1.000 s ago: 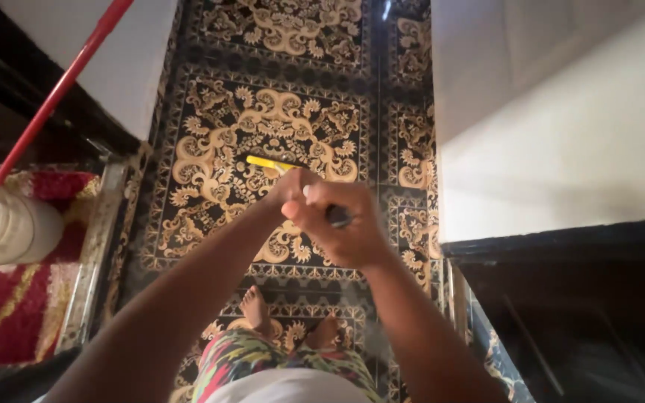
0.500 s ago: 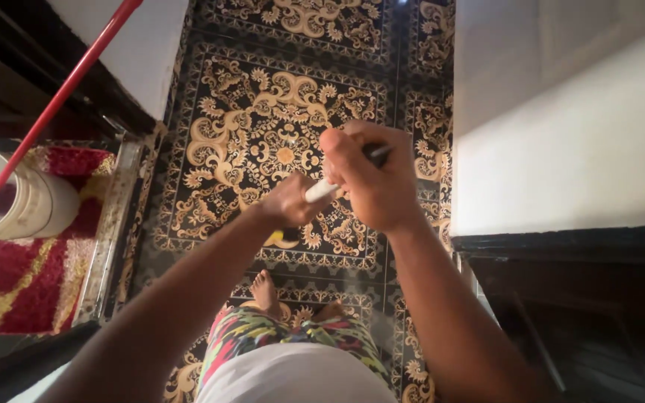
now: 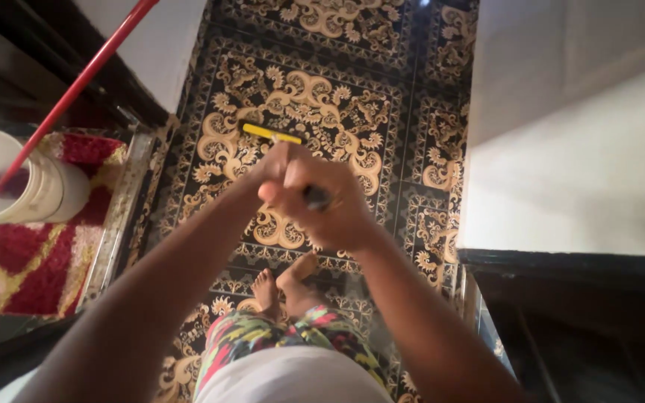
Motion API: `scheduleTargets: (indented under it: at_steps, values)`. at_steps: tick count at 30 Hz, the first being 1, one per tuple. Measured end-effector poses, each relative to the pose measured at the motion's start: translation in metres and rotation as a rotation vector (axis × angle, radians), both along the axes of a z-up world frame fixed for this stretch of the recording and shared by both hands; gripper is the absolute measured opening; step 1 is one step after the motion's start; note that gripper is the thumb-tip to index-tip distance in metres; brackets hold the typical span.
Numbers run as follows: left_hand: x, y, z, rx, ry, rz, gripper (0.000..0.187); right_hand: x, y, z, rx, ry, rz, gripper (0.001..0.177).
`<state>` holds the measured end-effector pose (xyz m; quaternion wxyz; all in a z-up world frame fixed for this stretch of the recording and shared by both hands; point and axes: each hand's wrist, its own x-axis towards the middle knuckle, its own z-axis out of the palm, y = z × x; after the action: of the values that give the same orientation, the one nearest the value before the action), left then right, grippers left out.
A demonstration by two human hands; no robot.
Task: Assembling a mop handle and cleaning the floor.
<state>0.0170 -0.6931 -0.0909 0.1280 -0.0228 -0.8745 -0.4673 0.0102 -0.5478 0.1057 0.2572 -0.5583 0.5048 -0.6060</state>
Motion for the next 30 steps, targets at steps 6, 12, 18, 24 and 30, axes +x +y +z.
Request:
scheduleTargets:
  at_steps: [6, 12, 18, 24, 30]
  values:
    - [0.028, -0.007, 0.109, 0.128, -0.446, 0.113, 0.025, -0.067, -0.016, 0.061, -0.139, -0.018, 0.116, 0.029]
    - [0.044, -0.012, 0.035, 0.300, -0.589, 0.203, 0.021, -0.098, -0.053, -0.016, 0.012, -0.299, 0.113, 0.031]
    - [-0.001, -0.040, -0.079, 0.025, -0.036, 0.263, 0.023, -0.109, -0.054, -0.019, -0.056, -0.157, 0.087, 0.036]
    - [-0.057, -0.079, -0.054, -0.131, -0.147, 0.357, 0.023, -0.121, -0.065, -0.002, 0.066, -0.020, 0.145, 0.030]
    - [-0.069, -0.088, -0.048, 0.013, 0.000, 0.304, 0.022, -0.101, -0.069, -0.043, 0.181, 0.189, 0.114, 0.032]
